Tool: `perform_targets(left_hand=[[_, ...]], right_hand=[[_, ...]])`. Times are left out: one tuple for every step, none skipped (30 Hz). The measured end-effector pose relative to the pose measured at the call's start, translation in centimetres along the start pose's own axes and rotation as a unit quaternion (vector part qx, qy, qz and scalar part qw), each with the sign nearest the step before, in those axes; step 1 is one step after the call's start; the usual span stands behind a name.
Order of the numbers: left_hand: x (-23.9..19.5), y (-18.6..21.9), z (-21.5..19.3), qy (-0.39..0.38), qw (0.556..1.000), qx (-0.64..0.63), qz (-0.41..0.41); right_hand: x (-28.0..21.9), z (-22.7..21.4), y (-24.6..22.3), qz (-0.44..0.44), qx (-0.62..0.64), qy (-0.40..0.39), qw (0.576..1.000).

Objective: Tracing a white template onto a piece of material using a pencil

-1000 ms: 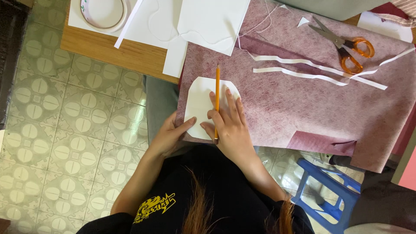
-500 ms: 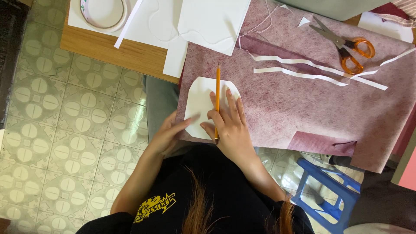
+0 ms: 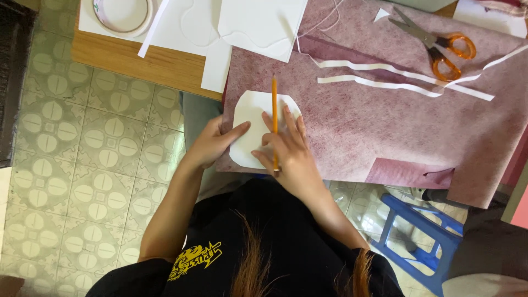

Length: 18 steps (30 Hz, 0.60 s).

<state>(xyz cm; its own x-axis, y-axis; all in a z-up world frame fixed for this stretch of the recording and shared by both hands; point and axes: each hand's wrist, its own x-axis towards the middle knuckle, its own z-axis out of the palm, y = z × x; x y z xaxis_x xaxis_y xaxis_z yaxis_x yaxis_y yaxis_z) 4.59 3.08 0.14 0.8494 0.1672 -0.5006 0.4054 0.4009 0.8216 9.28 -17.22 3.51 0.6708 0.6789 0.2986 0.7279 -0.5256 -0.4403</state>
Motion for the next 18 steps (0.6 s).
perform_targets(left_hand=[[0.0,0.0,0.0,0.004,1.000,0.000,-0.001],[0.0,0.0,-0.1,0.008,1.000,-0.001,-0.001],[-0.1,0.2,0.1,0.007,1.000,0.001,-0.008],[-0.1,0.3,0.3,0.000,1.000,0.005,-0.001],[0.0,0.5,0.6,-0.006,1.000,0.007,0.010],[-0.1,0.3,0.3,-0.005,1.000,0.008,0.007],[0.0,0.2,0.0,-0.011,1.000,0.011,0.005],[0.1,0.1,-0.3,-0.017,1.000,0.013,0.003],[0.1,0.0,-0.4,-0.018,1.000,0.014,0.001],[0.1,-0.1,-0.6,-0.019,1.000,0.017,0.002],[0.1,-0.3,-0.7,-0.020,1.000,0.019,0.004],[0.1,-0.5,-0.7,-0.020,1.000,0.020,0.001],[0.2,-0.6,-0.8,-0.022,1.000,0.014,0.002],[0.2,-0.8,-0.8,-0.024,1.000,0.008,0.003],[0.0,-0.4,-0.6,-0.023,1.000,0.008,0.002],[-0.1,0.0,-0.3,-0.025,1.000,0.008,0.007],[-0.3,0.4,-0.1,-0.027,1.000,0.008,0.011],[-0.4,0.5,-0.2,-0.026,1.000,0.008,0.011]], right_hand=[[0.0,-0.4,0.4,0.008,0.085,0.024,0.996],[0.0,-0.8,0.7,0.017,0.169,0.048,0.984],[-0.5,-1.2,1.4,0.023,0.171,0.046,0.984],[-1.0,-1.5,2.0,0.029,0.204,0.080,0.975],[-1.2,-1.9,2.8,0.031,0.236,0.115,0.964],[-1.9,-2.3,3.0,0.033,0.238,0.114,0.964],[-2.4,-2.7,3.3,0.019,0.227,0.127,0.965],[-2.9,-3.2,3.5,0.005,0.216,0.141,0.966],[-3.4,-3.0,3.9,0.007,0.216,0.141,0.966],[-4.0,-2.8,4.2,-0.018,0.197,0.129,0.972],[-4.5,-2.6,4.6,-0.043,0.178,0.115,0.976],[-4.9,-2.4,4.2,-0.040,0.179,0.115,0.976],[-5.3,-2.1,3.8,-0.037,0.172,0.100,0.979],[-5.6,-1.9,3.4,-0.033,0.164,0.085,0.982],[-5.8,-1.7,3.4,-0.033,0.165,0.085,0.982],[-6.0,-1.5,3.3,-0.050,0.159,0.075,0.983],[-6.2,-1.3,3.3,-0.067,0.153,0.066,0.984],[-6.2,-1.4,3.0,-0.067,0.154,0.066,0.984]])
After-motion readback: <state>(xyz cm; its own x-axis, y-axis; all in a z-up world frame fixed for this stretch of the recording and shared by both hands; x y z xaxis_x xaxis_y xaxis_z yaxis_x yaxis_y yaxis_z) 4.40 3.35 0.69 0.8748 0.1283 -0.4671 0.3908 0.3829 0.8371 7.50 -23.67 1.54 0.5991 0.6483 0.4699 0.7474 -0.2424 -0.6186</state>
